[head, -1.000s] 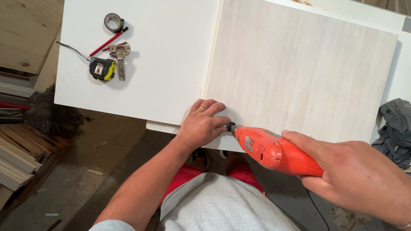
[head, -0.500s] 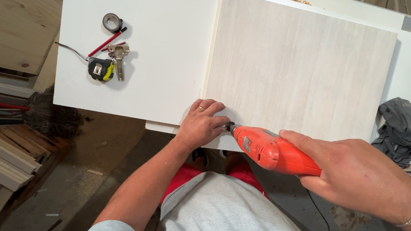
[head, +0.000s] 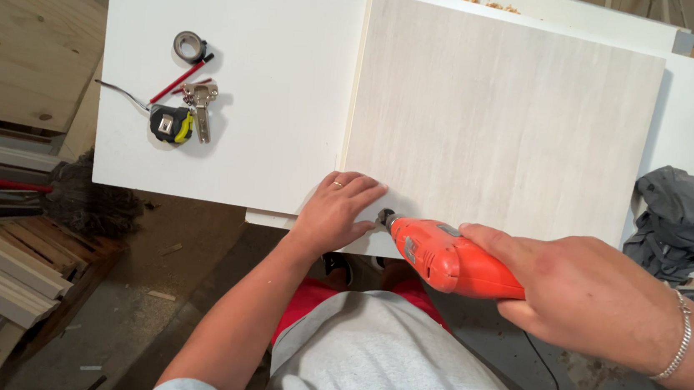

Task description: Measuring, marking, and drilling holes in a wooden board for hinge installation

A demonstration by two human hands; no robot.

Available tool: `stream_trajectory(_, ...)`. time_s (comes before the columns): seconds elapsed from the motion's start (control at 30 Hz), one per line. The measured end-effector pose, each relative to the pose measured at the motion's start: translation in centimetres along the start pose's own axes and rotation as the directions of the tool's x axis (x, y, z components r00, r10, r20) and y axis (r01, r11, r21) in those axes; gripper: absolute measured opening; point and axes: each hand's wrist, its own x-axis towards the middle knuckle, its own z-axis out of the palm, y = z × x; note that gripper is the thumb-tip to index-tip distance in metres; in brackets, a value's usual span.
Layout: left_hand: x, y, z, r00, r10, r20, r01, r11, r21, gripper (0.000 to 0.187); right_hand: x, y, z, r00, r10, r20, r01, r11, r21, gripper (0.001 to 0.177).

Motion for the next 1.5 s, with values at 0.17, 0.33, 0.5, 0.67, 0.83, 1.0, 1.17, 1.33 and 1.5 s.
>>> stream_trajectory(0.17,1.2,4.6,-4.0,0.936,-0.158,-0.314,0.057,0.950,-0.307,0.026,-0.1,0.3,-0.6,1.000,0.025,0.015,-0.025,0.999,0.036,0.086)
stream_trajectory(0.33,4.4,13.0,-9.6,0.930,0.008,-0.368,-0.268,0.702,-0.660,0.081,-0.2,-0.7,-0.9,0.989,0.141,0.047,-0.143,0.989,0.041,0.081)
stream_trajectory(0.5,5.3,14.4,-7.6,0.789,-0.188,-0.585,-0.232,0.790,-0.567,0.074,0.7,-1.1,-1.2,0.939,0.291,0.184,-0.286,0.957,-0.051,0.087)
stream_trajectory(0.67,5.2,14.5,-7.3,0.711,-0.238,-0.661,-0.230,0.810,-0.539,0.069,1.1,0.5,1.7,0.936,0.322,0.140,-0.316,0.947,-0.065,0.102)
stream_trajectory(0.83,5.0,14.2,-6.8,0.688,-0.243,-0.683,-0.270,0.788,-0.553,0.069,1.5,0.1,2.2,0.872,0.462,0.163,-0.456,0.887,-0.075,0.099)
stream_trajectory(1.0,5.1,13.8,-6.5,0.657,-0.277,-0.701,-0.283,0.771,-0.571,0.069,1.7,-0.5,1.4,0.845,0.516,0.139,-0.514,0.856,-0.054,0.096)
stream_trajectory(1.17,4.8,13.7,-6.5,0.636,-0.282,-0.718,-0.292,0.774,-0.562,0.069,1.8,-1.1,1.3,0.840,0.532,0.109,-0.534,0.845,-0.011,0.096)
stream_trajectory(1.33,4.3,13.9,-6.7,0.639,-0.276,-0.718,-0.279,0.787,-0.550,0.067,1.7,-2.0,0.7,0.816,0.540,0.204,-0.544,0.838,-0.042,0.102)
stream_trajectory(1.5,4.1,14.0,-6.3,0.633,-0.273,-0.725,-0.295,0.780,-0.551,0.067,1.7,-3.3,-0.1,0.789,0.560,0.253,-0.587,0.808,0.045,0.097)
